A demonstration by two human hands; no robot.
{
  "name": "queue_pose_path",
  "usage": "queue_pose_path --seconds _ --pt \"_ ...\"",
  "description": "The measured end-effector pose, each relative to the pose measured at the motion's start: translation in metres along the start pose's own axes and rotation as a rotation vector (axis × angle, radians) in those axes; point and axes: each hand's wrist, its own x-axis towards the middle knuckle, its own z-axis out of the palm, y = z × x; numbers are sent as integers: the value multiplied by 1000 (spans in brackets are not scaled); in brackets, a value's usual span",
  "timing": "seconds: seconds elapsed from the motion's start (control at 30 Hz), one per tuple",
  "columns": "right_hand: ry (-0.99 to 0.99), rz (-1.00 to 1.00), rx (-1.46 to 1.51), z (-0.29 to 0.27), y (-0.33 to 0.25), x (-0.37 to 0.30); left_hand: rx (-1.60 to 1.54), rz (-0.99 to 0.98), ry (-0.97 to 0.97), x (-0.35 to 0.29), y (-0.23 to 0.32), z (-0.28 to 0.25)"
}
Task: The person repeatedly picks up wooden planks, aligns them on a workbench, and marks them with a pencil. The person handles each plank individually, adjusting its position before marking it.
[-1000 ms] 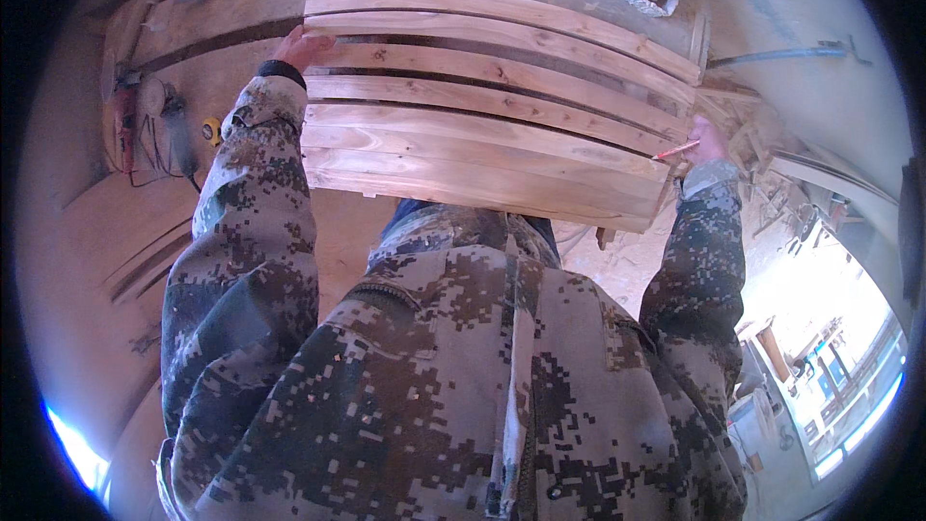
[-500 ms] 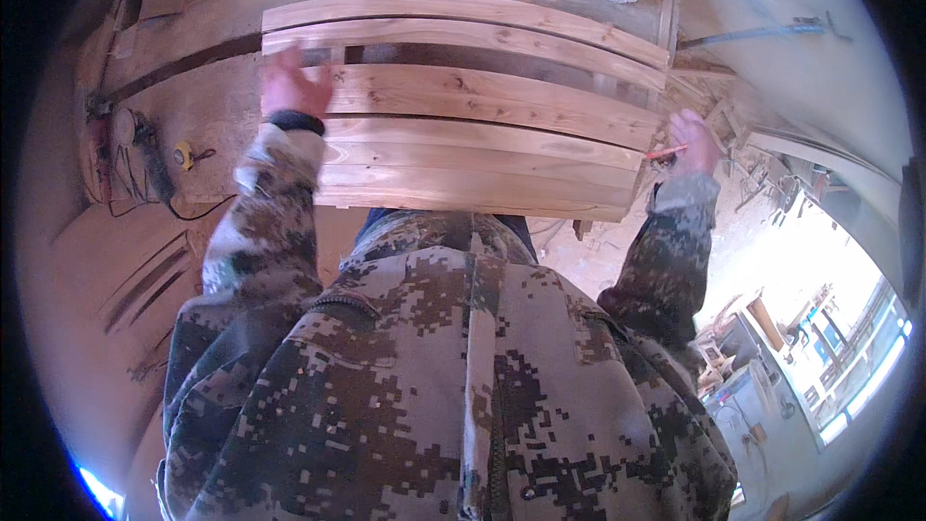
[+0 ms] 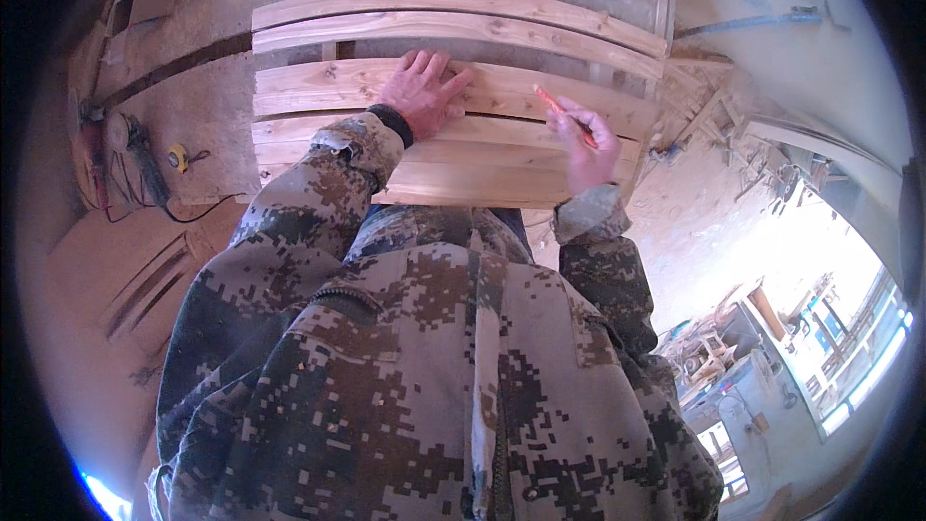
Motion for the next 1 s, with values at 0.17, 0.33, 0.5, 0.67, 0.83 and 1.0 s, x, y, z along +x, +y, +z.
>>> queue_pose_path --seconds 0.17,0.33,0.5,0.67,0.83,1.0 --pt "-38 -392 -399 21 -2 -17 -1 38 38 0 1 3" --pt "-20 -240 -346 21 -5 -20 27 62 87 -3 -2 6" --pt "-48 -306 -401 11 -5 -12 -7 63 79 -5 -2 7" --pt "-41 -287 -383 4 -2 -5 -5 51 84 -3 -2 7" --pt "-116 -281 -368 -10 0 -5 -28 50 97 -1 -1 3" --pt "-34 -136 -580 -55 -2 0 -41 -26 18 3 4 -3"
